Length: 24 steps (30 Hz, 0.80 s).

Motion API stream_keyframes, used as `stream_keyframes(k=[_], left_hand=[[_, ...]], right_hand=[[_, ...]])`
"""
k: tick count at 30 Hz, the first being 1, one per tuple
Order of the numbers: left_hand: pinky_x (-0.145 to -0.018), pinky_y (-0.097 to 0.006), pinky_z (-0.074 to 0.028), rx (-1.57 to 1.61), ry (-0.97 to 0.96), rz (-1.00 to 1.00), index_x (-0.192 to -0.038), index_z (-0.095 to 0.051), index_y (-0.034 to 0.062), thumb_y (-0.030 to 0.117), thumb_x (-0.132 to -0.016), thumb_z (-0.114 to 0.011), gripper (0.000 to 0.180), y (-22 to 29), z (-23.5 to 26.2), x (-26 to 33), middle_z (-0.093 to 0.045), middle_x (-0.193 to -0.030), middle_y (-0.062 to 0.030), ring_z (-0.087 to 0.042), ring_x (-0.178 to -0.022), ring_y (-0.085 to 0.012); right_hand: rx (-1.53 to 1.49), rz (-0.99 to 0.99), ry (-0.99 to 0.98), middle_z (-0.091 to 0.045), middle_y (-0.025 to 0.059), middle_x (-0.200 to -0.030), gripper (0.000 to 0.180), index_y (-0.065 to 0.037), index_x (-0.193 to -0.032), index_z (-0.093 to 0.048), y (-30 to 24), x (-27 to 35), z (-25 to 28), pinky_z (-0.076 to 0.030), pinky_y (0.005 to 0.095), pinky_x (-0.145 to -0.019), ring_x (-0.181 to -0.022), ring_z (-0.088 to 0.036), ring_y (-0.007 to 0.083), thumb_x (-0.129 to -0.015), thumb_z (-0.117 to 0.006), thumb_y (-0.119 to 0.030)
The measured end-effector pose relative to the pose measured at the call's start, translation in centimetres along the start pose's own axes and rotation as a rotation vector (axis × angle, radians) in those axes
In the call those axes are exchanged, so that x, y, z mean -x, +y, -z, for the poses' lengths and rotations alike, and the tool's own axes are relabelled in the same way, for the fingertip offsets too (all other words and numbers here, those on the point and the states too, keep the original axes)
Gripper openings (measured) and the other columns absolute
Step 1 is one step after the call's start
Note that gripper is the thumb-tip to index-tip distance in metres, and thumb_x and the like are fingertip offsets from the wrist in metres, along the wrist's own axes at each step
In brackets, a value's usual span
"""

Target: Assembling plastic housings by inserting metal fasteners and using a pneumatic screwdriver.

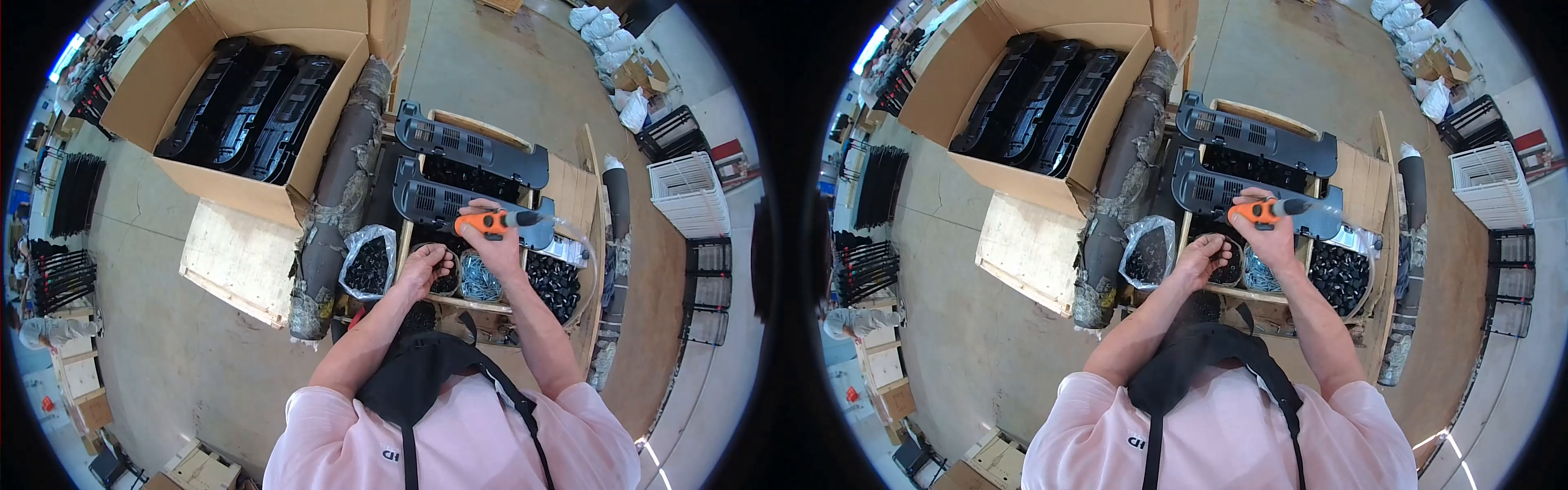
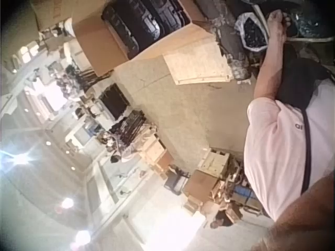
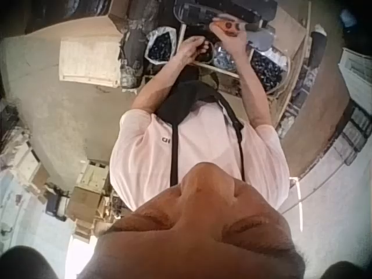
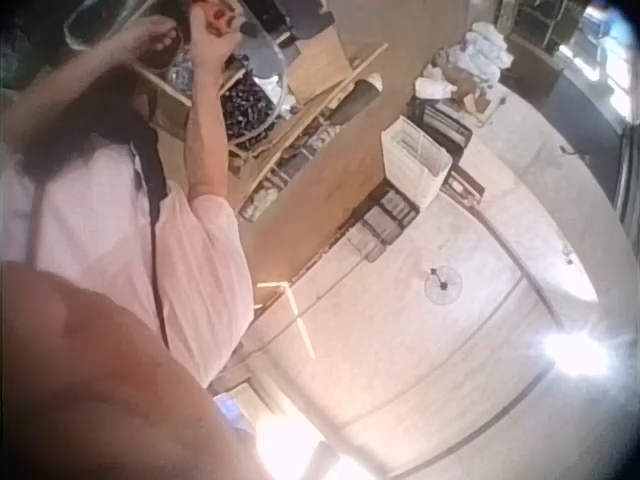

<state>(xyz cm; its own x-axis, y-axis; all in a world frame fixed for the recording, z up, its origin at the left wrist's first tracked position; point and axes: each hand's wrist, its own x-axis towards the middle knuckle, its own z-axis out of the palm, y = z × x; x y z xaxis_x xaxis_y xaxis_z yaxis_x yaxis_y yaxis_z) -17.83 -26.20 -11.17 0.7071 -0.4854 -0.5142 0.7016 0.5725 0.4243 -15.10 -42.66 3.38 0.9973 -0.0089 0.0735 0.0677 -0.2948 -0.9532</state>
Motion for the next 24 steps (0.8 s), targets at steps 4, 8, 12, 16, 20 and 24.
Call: stream_keyframes(k=[4, 8, 12, 16, 20, 24], left_hand=[[-0.076, -0.029, -0.063, 0.079, 0.059, -0.023, -0.12, -0.063, 0.0059, 0.019, -0.107, -0.063, 0.019, 0.3, -0.7, 0.2, -0.074, -0.106, -0.0075, -0.073, -0.088, -0.0163], [-0.073, -0.028, -0.063, 0.219, 0.105, 0.008, -0.116, -0.065, 0.007, 0.022, -0.106, -0.063, 0.018, 1.1, -1.3, 0.6, -0.074, -0.104, -0.0075, -0.072, -0.086, -0.0163], [-0.072, -0.028, -0.063, 0.307, 0.117, -0.029, -0.114, -0.065, 0.0074, 0.026, -0.107, -0.063, 0.02, 1.1, -1.0, 0.1, -0.073, -0.102, -0.007, -0.072, -0.085, -0.017], [-0.073, -0.028, -0.064, 0.346, 0.113, -0.03, -0.111, -0.066, 0.0081, 0.029, -0.106, -0.063, 0.021, 1.1, -1.4, -0.2, -0.072, -0.098, -0.0057, -0.071, -0.084, -0.0174], [-0.075, -0.029, -0.064, 0.325, 0.097, -0.048, -0.111, -0.066, 0.0081, 0.027, -0.106, -0.064, 0.02, 1.2, -1.4, -0.4, -0.071, -0.097, -0.0061, -0.072, -0.086, -0.0181], [-0.076, -0.03, -0.064, 0.308, 0.102, -0.044, -0.113, -0.066, 0.0076, 0.026, -0.106, -0.064, 0.02, 1.2, -1.3, -0.7, -0.071, -0.098, -0.0064, -0.072, -0.087, -0.0185]], right_hand=[[-0.14, -0.033, 0.072, -0.073, 0.0133, -0.121, 0.045, -0.001, -0.128, -0.062, -0.2, 0.2, 0.3, -0.055, 0.0328, -0.1, -0.11, -0.069, 0.0175, -0.087, -0.079, -0.005], [-0.189, -0.039, 0.034, -0.072, 0.0147, -0.123, 0.046, 0.0, -0.131, -0.06, -0.9, 1.5, 0.7, -0.055, 0.034, -0.101, -0.111, -0.069, 0.0188, -0.088, -0.078, -0.003], [-0.219, -0.095, 0.027, -0.072, 0.0177, -0.124, 0.047, 0.0, -0.134, -0.059, -1.4, 2.2, 1.1, -0.054, 0.0401, -0.105, -0.115, -0.069, 0.023, -0.09, -0.076, -0.006], [-0.254, -0.102, 0.06, -0.072, 0.0192, -0.124, 0.048, 0.001, -0.134, -0.059, -0.8, 2.4, 1.5, -0.054, 0.041, -0.105, -0.115, -0.068, 0.0241, -0.089, -0.076, -0.007], [-0.254, -0.102, 0.066, -0.072, 0.0194, -0.124, 0.049, 0.001, -0.134, -0.058, -0.5, 2.3, 1.7, -0.054, 0.0411, -0.105, -0.115, -0.068, 0.0243, -0.089, -0.076, -0.007], [-0.265, -0.115, 0.07, -0.073, 0.0163, -0.122, 0.047, 0.001, -0.133, -0.059, -0.7, 2.3, 1.7, -0.055, 0.0374, -0.103, -0.112, -0.069, 0.0204, -0.089, -0.076, -0.006]])
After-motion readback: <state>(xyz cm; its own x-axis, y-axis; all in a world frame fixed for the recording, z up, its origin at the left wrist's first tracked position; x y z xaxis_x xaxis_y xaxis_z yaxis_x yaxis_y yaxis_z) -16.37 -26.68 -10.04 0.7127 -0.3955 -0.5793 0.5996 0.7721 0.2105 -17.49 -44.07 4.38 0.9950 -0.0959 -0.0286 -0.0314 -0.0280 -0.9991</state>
